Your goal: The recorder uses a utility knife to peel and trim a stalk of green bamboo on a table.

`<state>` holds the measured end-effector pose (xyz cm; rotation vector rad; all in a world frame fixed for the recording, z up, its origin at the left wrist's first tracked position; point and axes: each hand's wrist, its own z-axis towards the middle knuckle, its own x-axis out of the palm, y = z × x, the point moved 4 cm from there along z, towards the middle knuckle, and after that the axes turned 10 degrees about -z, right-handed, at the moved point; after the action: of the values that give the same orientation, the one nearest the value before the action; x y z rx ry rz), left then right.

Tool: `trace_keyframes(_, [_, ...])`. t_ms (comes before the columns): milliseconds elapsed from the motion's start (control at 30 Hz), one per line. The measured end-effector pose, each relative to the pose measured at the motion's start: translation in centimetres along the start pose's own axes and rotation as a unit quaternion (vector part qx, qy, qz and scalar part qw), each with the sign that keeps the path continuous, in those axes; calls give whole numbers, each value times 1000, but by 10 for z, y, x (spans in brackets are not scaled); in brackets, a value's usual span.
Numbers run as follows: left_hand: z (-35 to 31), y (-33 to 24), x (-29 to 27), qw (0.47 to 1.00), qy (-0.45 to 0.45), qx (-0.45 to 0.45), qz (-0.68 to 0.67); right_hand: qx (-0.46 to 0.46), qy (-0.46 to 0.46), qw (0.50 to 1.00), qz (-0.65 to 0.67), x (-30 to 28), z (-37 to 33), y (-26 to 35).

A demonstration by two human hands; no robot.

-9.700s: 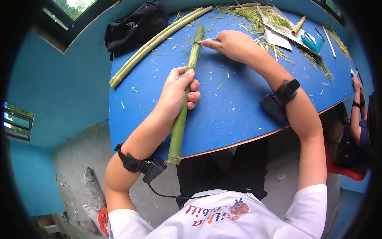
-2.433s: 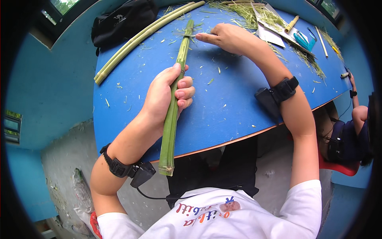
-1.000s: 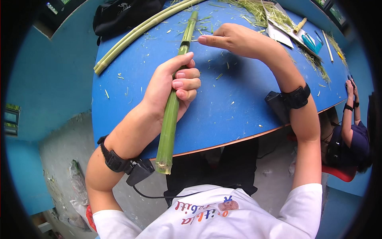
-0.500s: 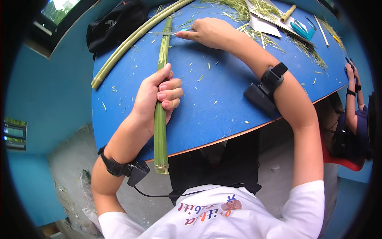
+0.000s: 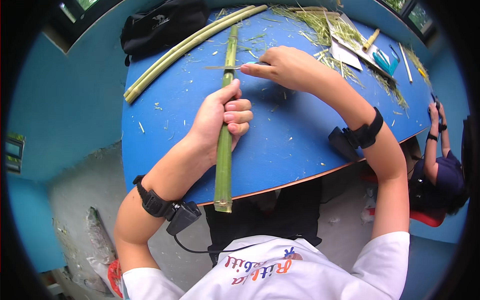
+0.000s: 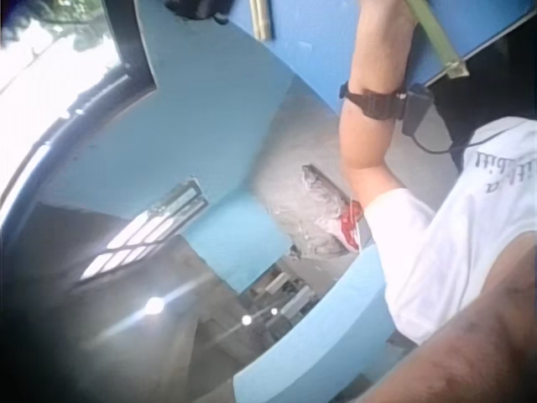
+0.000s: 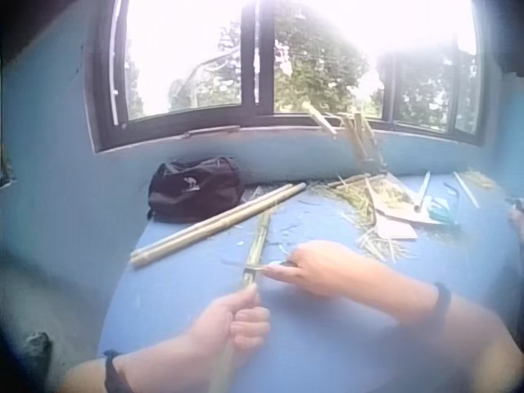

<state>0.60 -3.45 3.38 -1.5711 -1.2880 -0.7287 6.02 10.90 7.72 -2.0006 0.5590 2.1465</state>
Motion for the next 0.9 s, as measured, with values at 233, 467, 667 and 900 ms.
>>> trace_keyframes(233, [12, 12, 7, 1000, -13, 15, 3, 18, -26, 995, -95, 4, 13, -24])
trace_keyframes(467, [21, 15, 5, 999, -32, 7, 44, 87, -9, 991, -98, -2, 43, -54])
trace_keyframes(667, [27, 9, 4, 999, 5, -3, 37, 30, -38, 997, -54, 13, 11, -32])
trace_keyframes(900, [22, 12, 3, 992, -26, 37, 119, 62, -14, 995, -82, 2, -9, -34])
